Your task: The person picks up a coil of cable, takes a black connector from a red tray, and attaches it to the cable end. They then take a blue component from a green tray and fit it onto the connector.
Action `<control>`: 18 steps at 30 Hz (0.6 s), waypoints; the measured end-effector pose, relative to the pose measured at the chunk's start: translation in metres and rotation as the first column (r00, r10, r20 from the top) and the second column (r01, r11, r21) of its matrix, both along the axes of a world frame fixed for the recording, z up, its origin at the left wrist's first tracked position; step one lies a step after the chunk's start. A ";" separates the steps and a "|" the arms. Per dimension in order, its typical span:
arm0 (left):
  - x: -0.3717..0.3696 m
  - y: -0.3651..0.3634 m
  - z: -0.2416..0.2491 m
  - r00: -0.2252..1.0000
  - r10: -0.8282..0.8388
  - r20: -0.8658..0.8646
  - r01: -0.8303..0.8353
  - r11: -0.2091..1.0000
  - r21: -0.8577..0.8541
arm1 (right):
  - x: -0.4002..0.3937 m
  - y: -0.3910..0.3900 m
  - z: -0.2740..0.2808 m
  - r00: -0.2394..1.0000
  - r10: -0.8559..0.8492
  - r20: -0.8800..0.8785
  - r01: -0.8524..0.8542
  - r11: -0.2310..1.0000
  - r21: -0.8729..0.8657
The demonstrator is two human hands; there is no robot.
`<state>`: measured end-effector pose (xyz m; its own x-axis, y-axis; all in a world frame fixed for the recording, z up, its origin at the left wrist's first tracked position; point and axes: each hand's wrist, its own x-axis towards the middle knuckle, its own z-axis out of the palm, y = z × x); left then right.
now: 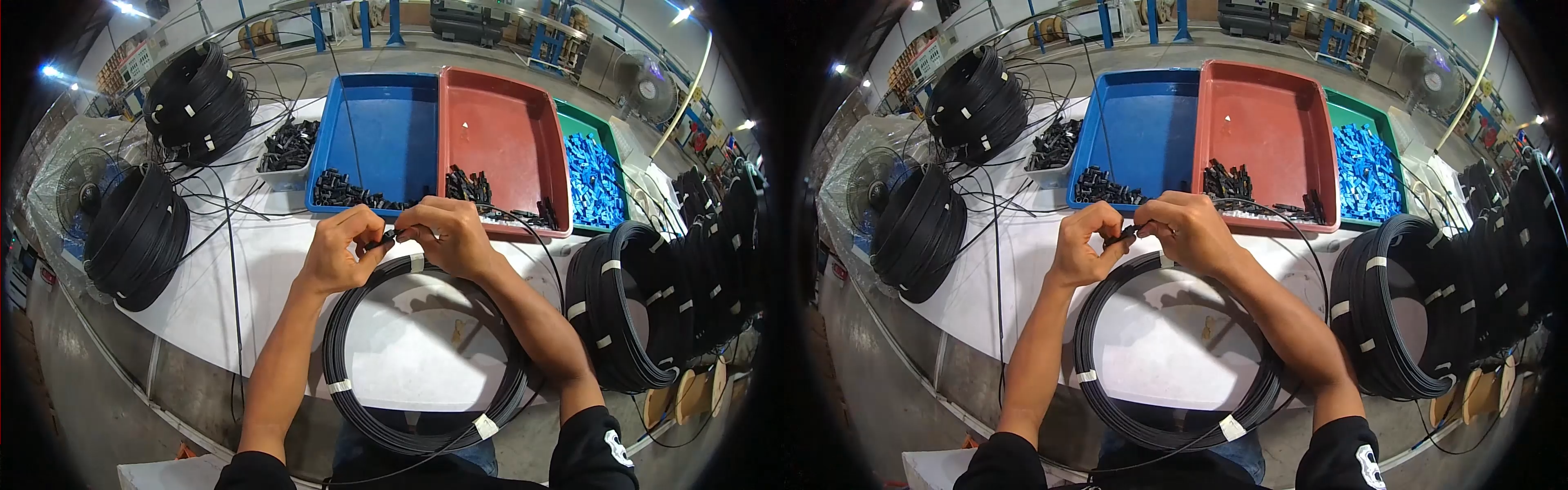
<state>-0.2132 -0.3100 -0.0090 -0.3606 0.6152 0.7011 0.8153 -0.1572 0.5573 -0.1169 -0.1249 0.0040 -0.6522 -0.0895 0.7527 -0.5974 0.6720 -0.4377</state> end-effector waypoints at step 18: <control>0.008 0.007 -0.008 0.881 -0.010 0.472 0.031 0.999 -0.037 | -0.004 0.011 -0.004 0.980 -0.050 -0.192 0.083 0.982 0.168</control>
